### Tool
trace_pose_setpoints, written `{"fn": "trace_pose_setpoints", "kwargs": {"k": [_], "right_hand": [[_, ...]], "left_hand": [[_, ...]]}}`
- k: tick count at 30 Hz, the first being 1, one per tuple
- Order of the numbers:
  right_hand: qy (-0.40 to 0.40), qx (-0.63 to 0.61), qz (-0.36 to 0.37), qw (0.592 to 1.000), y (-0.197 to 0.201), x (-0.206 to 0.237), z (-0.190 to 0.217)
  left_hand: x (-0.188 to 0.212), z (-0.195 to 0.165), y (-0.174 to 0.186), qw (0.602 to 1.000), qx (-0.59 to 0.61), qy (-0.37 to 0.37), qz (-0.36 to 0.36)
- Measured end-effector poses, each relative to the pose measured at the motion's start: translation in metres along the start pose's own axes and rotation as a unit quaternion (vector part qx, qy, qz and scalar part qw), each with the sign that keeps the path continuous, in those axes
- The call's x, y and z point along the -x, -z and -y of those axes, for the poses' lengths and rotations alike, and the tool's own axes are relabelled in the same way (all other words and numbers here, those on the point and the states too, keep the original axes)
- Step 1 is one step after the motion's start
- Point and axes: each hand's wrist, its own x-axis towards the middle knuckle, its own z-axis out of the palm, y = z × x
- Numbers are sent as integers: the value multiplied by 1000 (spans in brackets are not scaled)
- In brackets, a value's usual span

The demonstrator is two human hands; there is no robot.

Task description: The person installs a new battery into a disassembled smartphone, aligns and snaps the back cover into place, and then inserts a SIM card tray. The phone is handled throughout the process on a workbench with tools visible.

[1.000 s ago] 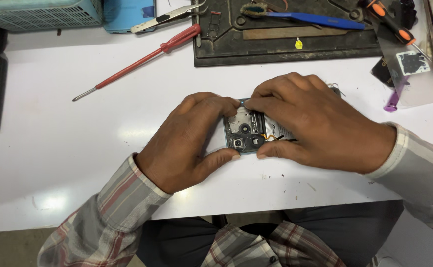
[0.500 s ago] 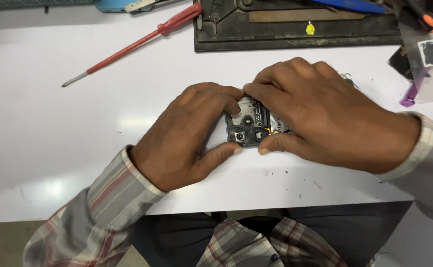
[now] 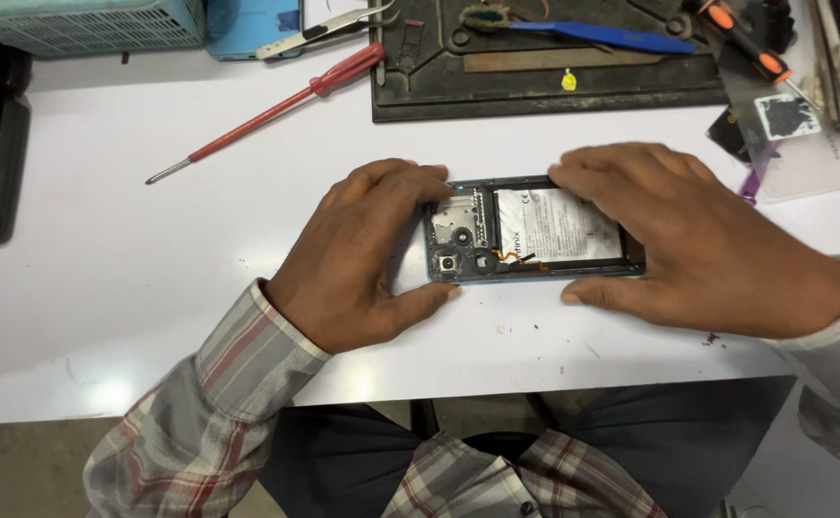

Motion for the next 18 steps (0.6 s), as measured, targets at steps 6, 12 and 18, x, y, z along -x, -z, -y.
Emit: {"fn": "trace_pose_setpoints", "kwargs": {"k": [6, 12, 18], "right_hand": [[1, -35, -43, 998, 0, 12, 1], [40, -75, -95, 992, 3, 21, 2], [44, -91, -150, 984, -4, 27, -8]], "left_hand": [[1, -12, 5, 1000, -18, 17, -20], [-1, -23, 8, 998, -21, -6, -56], [-3, -33, 2, 996, -61, -5, -67]]}}
